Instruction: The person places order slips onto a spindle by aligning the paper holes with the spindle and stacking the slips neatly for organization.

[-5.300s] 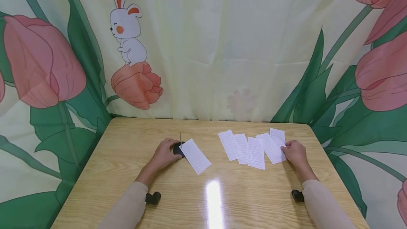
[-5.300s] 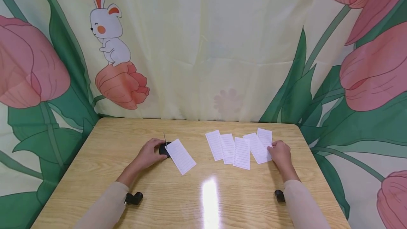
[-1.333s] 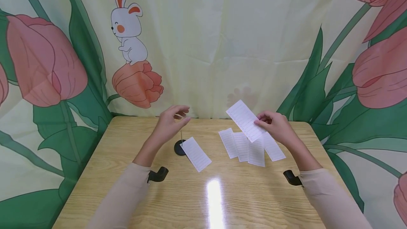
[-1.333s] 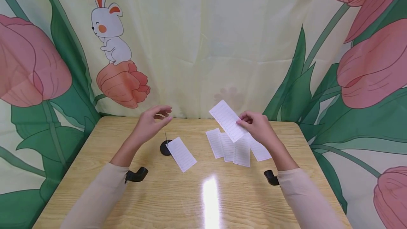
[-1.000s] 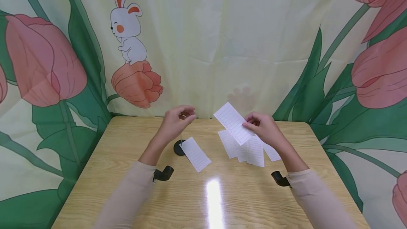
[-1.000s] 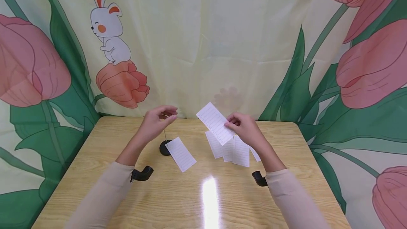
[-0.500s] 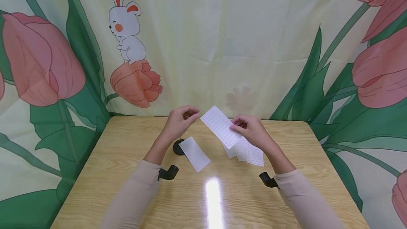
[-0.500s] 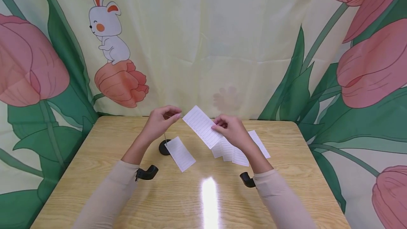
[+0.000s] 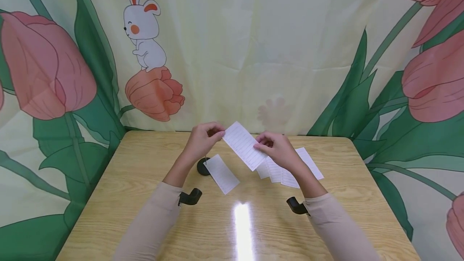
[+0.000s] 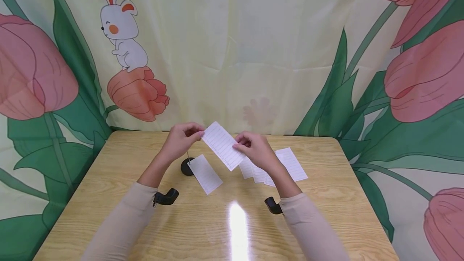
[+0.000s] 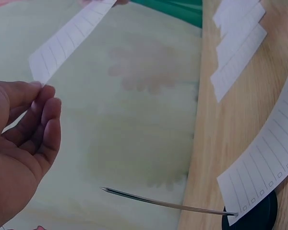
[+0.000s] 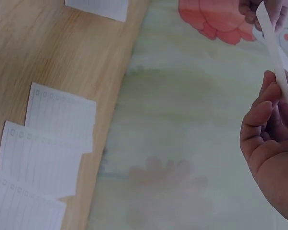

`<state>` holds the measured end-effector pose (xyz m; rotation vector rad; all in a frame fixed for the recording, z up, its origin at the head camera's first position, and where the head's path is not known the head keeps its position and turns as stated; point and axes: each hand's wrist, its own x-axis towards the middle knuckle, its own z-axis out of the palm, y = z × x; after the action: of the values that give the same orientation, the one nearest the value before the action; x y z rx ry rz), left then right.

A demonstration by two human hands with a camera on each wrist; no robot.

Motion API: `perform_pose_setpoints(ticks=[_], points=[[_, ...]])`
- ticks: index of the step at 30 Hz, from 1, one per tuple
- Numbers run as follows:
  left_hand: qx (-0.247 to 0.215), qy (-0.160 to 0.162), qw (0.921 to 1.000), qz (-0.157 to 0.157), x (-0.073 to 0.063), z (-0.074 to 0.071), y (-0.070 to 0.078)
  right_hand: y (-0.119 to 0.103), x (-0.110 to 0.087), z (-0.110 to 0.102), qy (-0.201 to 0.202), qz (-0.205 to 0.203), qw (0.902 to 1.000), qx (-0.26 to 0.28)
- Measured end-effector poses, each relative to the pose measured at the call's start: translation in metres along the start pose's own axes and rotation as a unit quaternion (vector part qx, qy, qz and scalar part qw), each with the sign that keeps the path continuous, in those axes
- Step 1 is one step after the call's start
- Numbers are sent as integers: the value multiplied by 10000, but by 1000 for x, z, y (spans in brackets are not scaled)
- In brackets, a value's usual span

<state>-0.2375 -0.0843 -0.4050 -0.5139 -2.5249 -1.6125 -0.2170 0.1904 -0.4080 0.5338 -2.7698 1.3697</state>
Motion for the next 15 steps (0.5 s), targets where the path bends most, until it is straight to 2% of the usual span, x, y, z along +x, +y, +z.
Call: perform_pose_setpoints(ticks=[15], points=[[253, 177, 9992, -270, -4, -16, -4, 12, -2, 24, -141, 285, 9981, 530]])
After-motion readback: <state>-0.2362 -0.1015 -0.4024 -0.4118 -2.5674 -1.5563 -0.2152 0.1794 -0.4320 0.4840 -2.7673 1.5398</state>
